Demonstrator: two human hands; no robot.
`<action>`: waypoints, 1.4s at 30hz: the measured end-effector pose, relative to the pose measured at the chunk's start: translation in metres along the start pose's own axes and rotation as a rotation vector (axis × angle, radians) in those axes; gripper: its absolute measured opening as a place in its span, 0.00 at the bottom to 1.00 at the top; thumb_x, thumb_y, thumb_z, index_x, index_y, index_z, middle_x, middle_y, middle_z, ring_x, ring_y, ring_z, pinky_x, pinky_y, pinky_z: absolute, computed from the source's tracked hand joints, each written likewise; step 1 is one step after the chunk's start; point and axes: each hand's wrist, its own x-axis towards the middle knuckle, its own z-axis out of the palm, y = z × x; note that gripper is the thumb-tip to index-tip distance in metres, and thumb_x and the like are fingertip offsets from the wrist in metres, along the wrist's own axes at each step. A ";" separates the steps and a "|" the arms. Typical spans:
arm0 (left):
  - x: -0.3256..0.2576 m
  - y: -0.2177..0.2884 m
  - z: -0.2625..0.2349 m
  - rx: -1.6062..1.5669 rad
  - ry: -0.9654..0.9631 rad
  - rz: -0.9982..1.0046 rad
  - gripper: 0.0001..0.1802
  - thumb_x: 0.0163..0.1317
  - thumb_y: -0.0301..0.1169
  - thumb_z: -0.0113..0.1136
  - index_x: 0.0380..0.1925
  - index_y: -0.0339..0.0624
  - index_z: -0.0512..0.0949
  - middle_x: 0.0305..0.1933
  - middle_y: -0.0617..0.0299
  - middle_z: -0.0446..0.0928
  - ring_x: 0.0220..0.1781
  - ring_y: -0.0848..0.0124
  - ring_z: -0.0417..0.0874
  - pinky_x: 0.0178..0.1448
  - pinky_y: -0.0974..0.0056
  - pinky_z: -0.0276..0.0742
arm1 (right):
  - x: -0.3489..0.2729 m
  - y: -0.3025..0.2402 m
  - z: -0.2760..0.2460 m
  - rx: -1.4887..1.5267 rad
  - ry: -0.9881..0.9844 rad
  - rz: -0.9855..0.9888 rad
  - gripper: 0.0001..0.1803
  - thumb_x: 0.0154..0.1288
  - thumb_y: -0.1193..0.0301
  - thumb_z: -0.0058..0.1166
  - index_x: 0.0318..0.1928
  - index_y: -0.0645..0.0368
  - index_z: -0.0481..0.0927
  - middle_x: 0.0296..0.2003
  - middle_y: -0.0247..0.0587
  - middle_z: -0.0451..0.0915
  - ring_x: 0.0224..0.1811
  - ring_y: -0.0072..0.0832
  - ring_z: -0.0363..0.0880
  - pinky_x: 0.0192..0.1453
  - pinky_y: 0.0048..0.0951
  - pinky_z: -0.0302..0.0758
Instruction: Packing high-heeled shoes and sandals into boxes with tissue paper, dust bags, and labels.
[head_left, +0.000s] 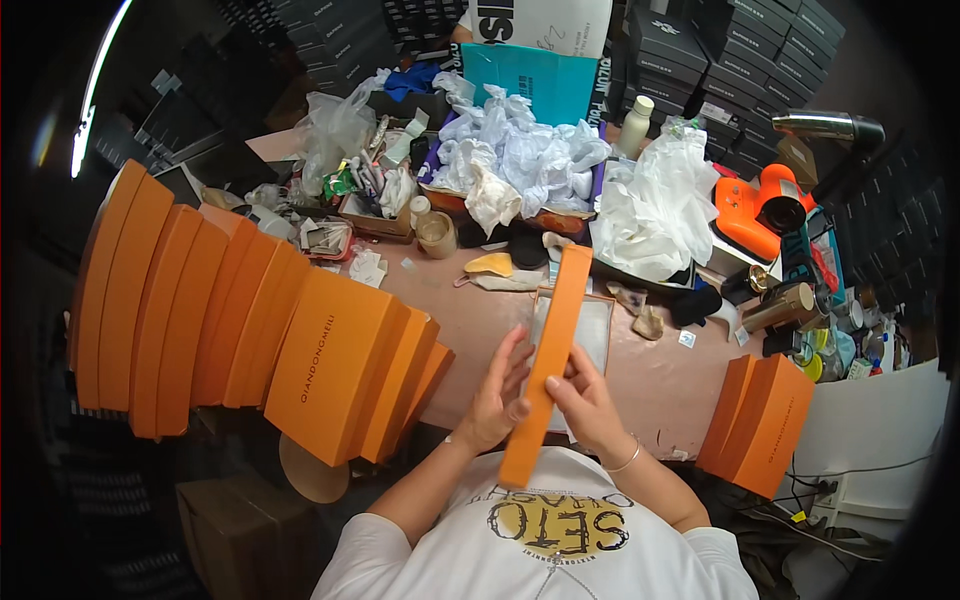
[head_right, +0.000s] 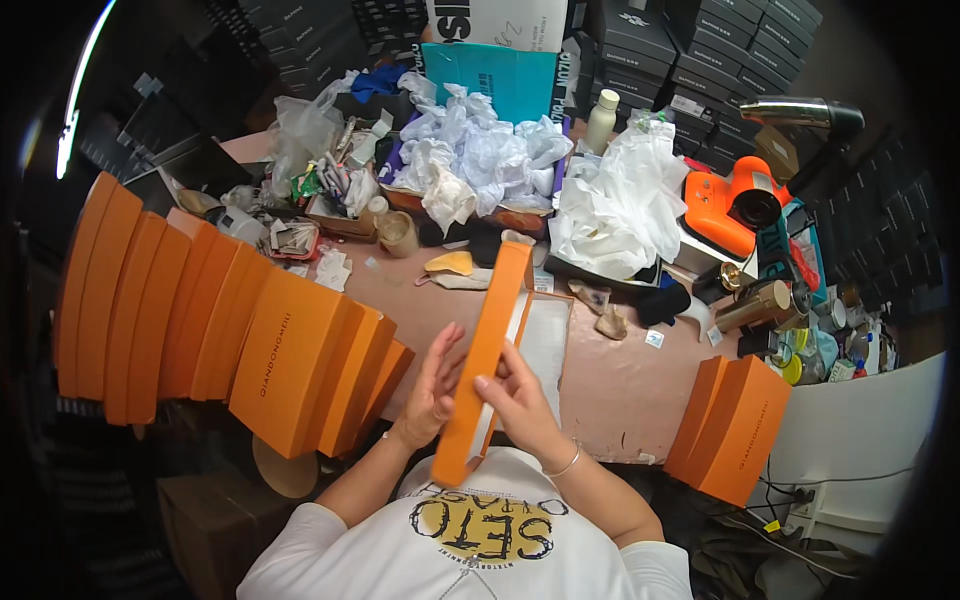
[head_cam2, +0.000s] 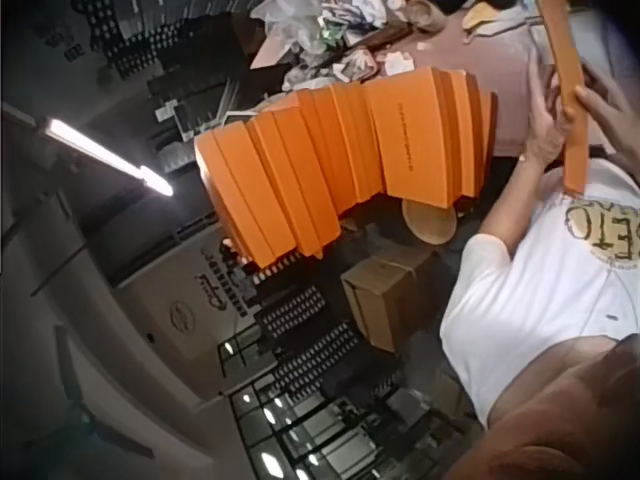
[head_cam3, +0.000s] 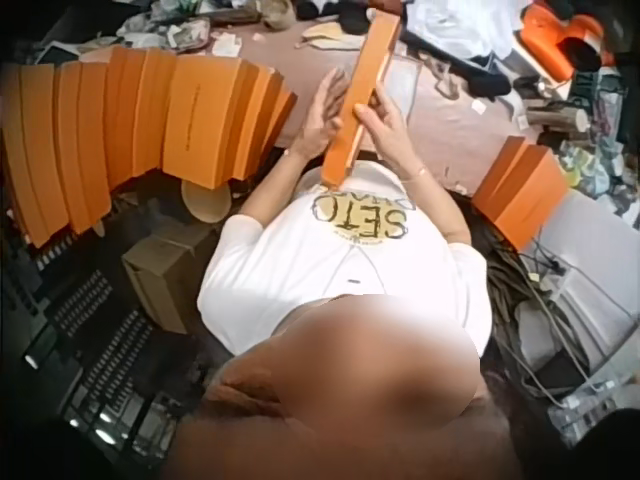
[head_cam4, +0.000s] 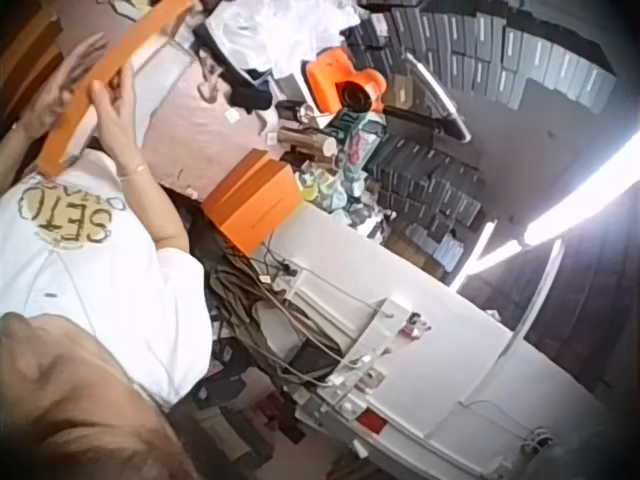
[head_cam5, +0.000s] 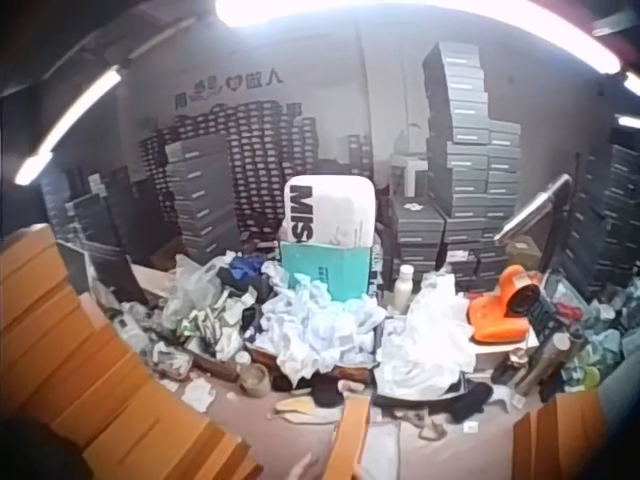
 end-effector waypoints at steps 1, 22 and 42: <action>0.002 0.024 0.005 -0.018 -0.032 -0.019 0.49 0.62 0.42 0.62 0.72 0.40 0.42 0.70 0.50 0.56 0.70 0.60 0.62 0.71 0.55 0.58 | -0.002 -0.008 0.010 -0.067 -0.094 -0.051 0.29 0.67 0.78 0.49 0.68 0.61 0.58 0.50 0.38 0.74 0.48 0.26 0.75 0.54 0.27 0.72; 0.046 -0.024 0.031 -0.268 0.503 -0.248 0.30 0.58 0.19 0.49 0.63 0.30 0.61 0.56 0.52 0.73 0.55 0.69 0.77 0.58 0.65 0.74 | -0.023 0.172 -0.164 0.134 -0.062 0.211 0.29 0.69 0.64 0.49 0.67 0.60 0.61 0.62 0.51 0.68 0.62 0.42 0.68 0.64 0.36 0.67; 0.262 -0.001 -0.174 0.901 0.266 0.182 0.16 0.59 0.30 0.58 0.45 0.32 0.77 0.47 0.45 0.78 0.51 0.52 0.79 0.55 0.58 0.73 | 0.062 0.129 -0.102 -1.718 -0.006 -0.010 0.36 0.63 0.51 0.52 0.67 0.54 0.64 0.68 0.63 0.53 0.72 0.59 0.45 0.71 0.62 0.40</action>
